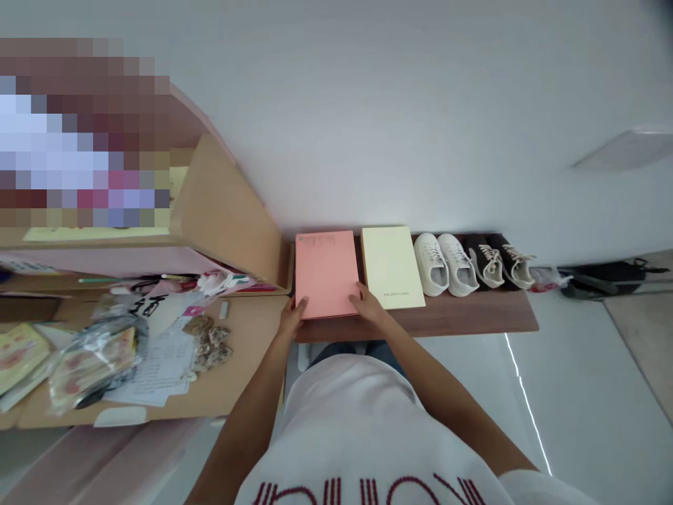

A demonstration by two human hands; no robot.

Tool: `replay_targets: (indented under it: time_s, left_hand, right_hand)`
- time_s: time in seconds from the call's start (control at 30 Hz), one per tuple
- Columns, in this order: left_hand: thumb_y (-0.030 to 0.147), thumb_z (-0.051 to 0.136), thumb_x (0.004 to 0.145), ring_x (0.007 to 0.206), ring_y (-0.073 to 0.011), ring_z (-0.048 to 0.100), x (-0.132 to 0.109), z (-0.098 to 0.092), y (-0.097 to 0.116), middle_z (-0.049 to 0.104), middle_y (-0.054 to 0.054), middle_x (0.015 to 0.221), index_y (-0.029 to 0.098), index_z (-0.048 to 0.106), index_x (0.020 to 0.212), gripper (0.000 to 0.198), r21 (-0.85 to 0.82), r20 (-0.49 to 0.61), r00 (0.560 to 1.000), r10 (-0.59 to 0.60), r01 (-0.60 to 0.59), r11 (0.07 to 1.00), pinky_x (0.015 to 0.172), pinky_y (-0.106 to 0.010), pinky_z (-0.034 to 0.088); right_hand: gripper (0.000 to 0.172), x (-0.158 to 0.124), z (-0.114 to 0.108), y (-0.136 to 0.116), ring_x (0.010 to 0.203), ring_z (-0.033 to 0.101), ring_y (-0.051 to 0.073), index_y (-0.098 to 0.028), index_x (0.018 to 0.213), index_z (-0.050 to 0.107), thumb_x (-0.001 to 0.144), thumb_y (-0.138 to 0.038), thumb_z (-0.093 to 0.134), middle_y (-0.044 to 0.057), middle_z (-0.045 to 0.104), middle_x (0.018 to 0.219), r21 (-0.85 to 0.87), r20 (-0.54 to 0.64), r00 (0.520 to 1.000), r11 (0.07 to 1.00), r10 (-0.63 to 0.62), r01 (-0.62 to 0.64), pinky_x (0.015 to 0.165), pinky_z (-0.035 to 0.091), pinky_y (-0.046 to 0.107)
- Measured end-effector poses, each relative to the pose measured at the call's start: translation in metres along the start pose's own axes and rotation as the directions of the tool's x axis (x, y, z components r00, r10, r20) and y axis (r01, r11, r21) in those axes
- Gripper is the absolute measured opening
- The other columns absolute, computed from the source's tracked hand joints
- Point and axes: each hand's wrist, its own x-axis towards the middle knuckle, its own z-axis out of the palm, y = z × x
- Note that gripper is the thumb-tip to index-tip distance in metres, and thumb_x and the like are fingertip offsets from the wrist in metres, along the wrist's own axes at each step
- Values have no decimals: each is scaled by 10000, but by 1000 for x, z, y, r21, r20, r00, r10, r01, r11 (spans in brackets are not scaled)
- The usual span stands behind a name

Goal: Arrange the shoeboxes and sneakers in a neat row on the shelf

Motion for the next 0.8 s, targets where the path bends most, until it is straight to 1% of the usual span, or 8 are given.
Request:
replay_targets:
  time_s: [0.17, 0.3, 0.43, 0.57, 0.63, 0.7, 0.73, 0.8]
  left_hand:
    - [532, 720, 830, 1141, -259, 664, 2, 16, 4, 651, -110, 1338, 288, 566, 1391, 630, 0, -8, 999, 33, -33, 999, 791, -347, 592]
    - [416, 744, 842, 1002, -201, 709, 1, 24, 9, 700, -88, 1253, 285, 582, 1384, 581, -23, -61, 994, 86, -87, 996, 721, -274, 584]
    - [368, 706, 878, 972, -175, 707, 4, 27, 15, 697, -80, 1249, 274, 569, 1391, 540, -19, -143, 987, 71, -75, 997, 685, -239, 567]
    - [277, 681, 882, 1139, -228, 650, 4, 35, 31, 675, -118, 1275, 180, 571, 1369, 509, 165, -285, 936, 208, -165, 972, 909, -364, 560]
    - [244, 658, 881, 1294, -273, 547, -7, 57, 38, 593, -171, 1383, 118, 525, 1395, 546, 354, -420, 809, 411, -271, 895, 1061, -444, 468]
    - [267, 581, 924, 1382, -285, 459, -25, 98, 37, 501, -199, 1472, 98, 475, 1427, 541, 491, -438, 683, 584, -363, 792, 1146, -470, 373]
    - [305, 530, 953, 1369, -270, 479, -35, 123, 33, 516, -192, 1457, 112, 480, 1421, 509, 501, -360, 693, 625, -421, 756, 1156, -449, 365]
    - [405, 491, 971, 1359, -258, 504, -54, 178, 21, 535, -184, 1448, 135, 495, 1411, 517, 436, -147, 814, 561, -456, 776, 1158, -396, 370]
  right_hand:
    - [476, -28, -54, 38, 1190, 610, 259, -209, 1288, 610, 885, -453, 548, 129, 611, 1356, 13, -250, 962, 993, -113, 120, 974, 520, 416]
    - [535, -24, -117, 69, 1230, 575, 318, -139, 1248, 618, 851, -496, 575, 188, 628, 1307, -112, -488, 870, 994, -71, 19, 1052, 457, 487]
    - [565, -1, -147, 91, 1164, 631, 319, -114, 1231, 611, 848, -529, 601, 185, 692, 1197, -53, -368, 929, 997, 27, -50, 1020, 486, 444]
    - [635, 12, -150, 110, 1232, 601, 286, -135, 1328, 553, 892, -596, 534, 172, 662, 1281, -24, -193, 981, 1000, -7, 2, 1083, 447, 421]
    - [669, 15, -151, 118, 1318, 539, 263, -143, 1388, 509, 934, -629, 434, 161, 632, 1338, -23, -147, 988, 999, -44, 41, 1141, 390, 416]
    - [700, 16, -153, 124, 1374, 485, 253, -138, 1429, 473, 958, -642, 357, 160, 602, 1384, -18, -118, 991, 998, -68, 66, 1174, 347, 422]
    - [715, 17, -154, 127, 1390, 468, 253, -133, 1443, 459, 962, -648, 336, 162, 583, 1409, -15, -107, 992, 997, -72, 71, 1183, 332, 425]
    - [743, 18, -159, 130, 1409, 445, 253, -134, 1462, 440, 960, -667, 316, 160, 548, 1451, -15, -79, 994, 997, -72, 71, 1195, 312, 425]
